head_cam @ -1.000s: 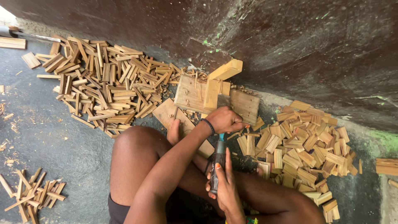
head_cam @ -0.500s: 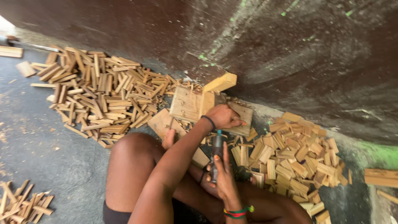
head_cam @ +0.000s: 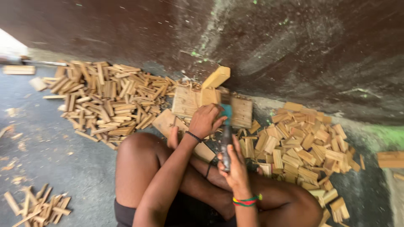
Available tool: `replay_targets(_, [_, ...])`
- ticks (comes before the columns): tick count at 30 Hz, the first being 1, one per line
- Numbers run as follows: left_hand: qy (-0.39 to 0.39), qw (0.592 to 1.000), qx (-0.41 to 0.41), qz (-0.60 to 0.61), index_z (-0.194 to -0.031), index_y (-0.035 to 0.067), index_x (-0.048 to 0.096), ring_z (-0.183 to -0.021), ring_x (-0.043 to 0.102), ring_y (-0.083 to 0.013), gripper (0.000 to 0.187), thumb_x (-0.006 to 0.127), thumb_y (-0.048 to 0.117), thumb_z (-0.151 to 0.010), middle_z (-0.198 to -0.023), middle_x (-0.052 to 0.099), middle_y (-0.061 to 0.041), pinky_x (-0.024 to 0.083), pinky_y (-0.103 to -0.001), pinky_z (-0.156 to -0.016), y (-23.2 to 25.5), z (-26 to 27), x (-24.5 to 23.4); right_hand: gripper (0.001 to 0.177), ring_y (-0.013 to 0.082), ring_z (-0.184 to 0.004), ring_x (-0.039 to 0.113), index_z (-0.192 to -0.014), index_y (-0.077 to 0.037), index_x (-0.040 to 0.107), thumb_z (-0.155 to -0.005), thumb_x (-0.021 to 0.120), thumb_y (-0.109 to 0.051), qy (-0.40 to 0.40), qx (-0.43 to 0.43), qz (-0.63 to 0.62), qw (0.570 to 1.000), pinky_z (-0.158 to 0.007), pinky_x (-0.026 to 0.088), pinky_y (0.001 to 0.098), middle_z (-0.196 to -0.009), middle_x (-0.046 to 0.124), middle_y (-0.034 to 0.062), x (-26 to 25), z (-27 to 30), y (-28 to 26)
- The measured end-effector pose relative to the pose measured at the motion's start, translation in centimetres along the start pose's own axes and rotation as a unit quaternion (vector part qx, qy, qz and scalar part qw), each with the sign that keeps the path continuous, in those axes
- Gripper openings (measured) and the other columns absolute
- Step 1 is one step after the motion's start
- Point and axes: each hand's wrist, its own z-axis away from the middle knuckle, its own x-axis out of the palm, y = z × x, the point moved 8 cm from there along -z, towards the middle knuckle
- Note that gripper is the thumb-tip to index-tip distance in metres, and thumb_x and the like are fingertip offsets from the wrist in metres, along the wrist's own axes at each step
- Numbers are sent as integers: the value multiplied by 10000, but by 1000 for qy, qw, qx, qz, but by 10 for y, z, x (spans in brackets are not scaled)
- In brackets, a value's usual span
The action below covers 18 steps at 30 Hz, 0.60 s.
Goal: The person sits cross-legged on the floor and uses a chisel and mallet to carve a piece of wood held in a wooden jig. They repeatedly strike the chisel to shape the wood, creating wood shavings that fall onto the floor.
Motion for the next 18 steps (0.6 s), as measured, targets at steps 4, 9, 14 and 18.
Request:
replay_targets(4, [68, 993, -90, -33, -1179, 80, 616, -991, 614, -376, 426, 766, 324, -863, -1090, 616, -161, 504, -467, -851, -27, -1, -24, 583, 105, -452, 504, -1551, -337, 339, -1002, 536, -327, 15, -40, -2, 999, -327, 370, 218, -771, 583, 74, -23, 8, -16])
replay_targets(9, [57, 990, -116, -56, -1318, 147, 626, -1013, 575, -366, 542, 786, 343, -839, -1091, 587, -157, 460, -475, -868, -29, 1, -15, 632, 104, -459, 507, -1557, -326, 358, -969, 592, -313, 94, -16, 29, 995, -325, 356, 218, -760, 582, 61, -62, 29, -5])
replay_targets(14, [26, 994, -57, -91, -1334, 188, 632, -1072, 553, -333, 589, 795, 405, -811, -1140, 608, -123, 414, -466, -892, -15, 4, -2, 693, 105, -454, 503, -1564, -339, 343, -943, 640, -263, 130, -1, 52, 990, -326, 340, 225, -734, 580, 41, -73, 31, 28])
replay_targets(18, [15, 992, -38, -123, -1268, 183, 705, -1025, 547, -332, 551, 783, 452, -794, -1076, 612, -119, 404, -475, -889, -16, -13, -3, 746, 119, -422, 490, -1575, -366, 306, -925, 648, -236, 154, -4, 125, 980, -306, 329, 248, -718, 578, 43, -70, 16, 28])
